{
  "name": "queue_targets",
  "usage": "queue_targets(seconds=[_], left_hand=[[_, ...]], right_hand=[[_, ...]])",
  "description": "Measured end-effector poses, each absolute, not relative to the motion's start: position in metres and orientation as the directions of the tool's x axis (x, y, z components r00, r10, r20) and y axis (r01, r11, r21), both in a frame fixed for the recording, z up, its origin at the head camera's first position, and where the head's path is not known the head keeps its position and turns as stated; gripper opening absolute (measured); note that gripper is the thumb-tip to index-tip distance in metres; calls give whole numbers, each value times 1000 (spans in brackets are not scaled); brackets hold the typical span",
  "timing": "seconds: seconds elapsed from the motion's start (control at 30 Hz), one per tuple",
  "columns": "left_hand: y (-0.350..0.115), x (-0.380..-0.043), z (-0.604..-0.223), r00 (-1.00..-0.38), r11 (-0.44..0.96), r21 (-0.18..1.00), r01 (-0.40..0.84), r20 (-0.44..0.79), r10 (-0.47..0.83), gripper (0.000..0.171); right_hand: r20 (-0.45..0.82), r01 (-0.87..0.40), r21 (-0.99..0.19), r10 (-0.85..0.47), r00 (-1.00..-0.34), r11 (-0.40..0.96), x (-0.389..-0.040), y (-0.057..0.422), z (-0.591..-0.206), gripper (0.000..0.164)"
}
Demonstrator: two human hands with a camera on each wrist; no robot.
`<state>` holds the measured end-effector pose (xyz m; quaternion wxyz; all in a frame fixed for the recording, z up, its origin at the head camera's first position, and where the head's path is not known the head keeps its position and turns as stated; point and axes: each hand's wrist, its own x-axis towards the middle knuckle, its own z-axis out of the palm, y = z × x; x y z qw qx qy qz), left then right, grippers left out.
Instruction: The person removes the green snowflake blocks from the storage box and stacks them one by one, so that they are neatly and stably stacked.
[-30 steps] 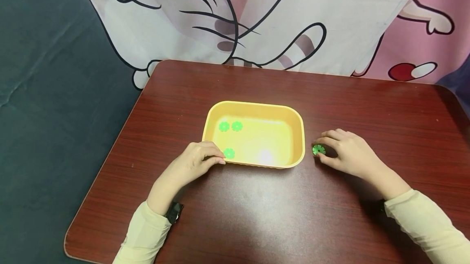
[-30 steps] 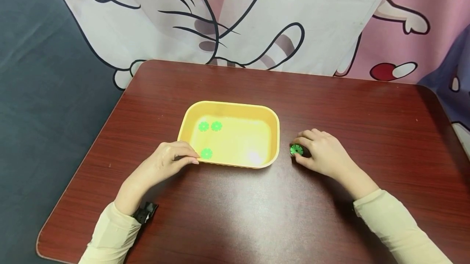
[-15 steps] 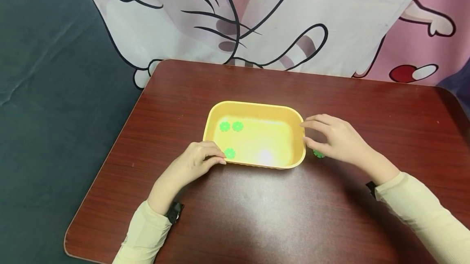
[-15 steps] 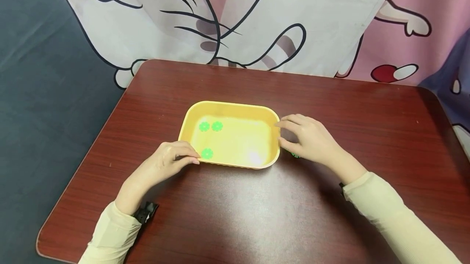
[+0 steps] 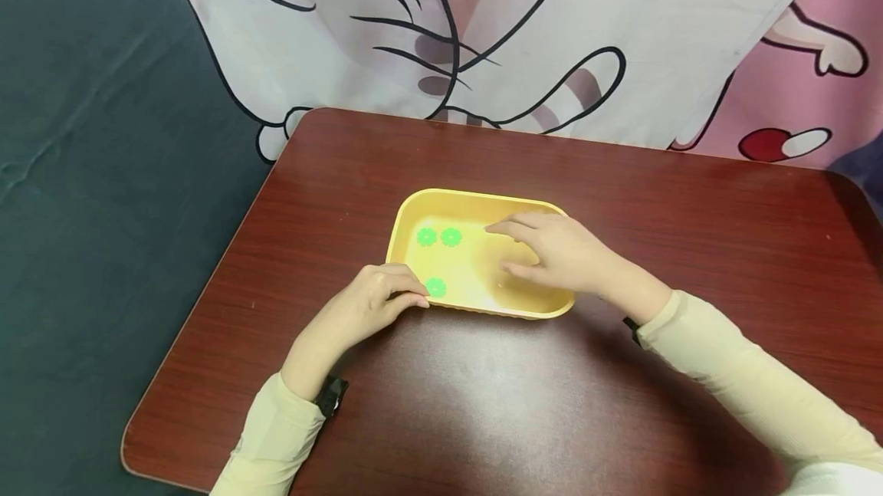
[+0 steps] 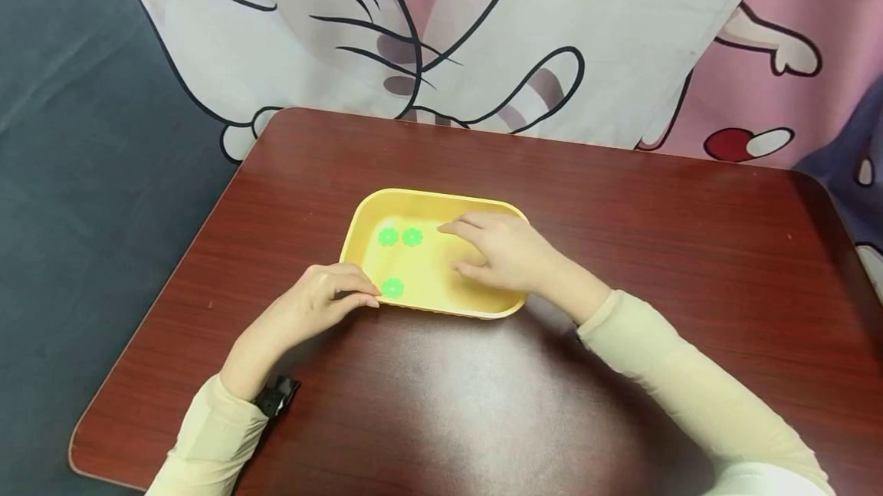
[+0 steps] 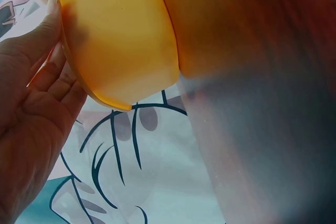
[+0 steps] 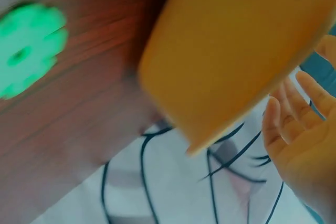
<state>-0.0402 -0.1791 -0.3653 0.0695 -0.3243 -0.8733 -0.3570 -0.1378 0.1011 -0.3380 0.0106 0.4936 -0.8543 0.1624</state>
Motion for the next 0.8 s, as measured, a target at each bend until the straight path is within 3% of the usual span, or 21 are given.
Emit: queue_targets(seconds=[0.17,0.47,0.63,0.8], left_hand=[[-180,-40,-366,-784,534,586,610,347,515,5],[-181,-41,-364,-781,547,571,612,327,532,6],[-182,-41,-363,-787,553,573,605,324,525,6],[-180,-42,-365,-780,535,584,611,331,531,6]], right_hand=[[116,-858,-291,-875,-470,423,-129,72,-344,47],[62,-854,-305,-886,-459,421,-109,40,-358,41],[33,-838,-320,-879,-475,441,-111,29,-365,40],[-24,-846,-327,-899,-438,421,-115,24,-371,38]])
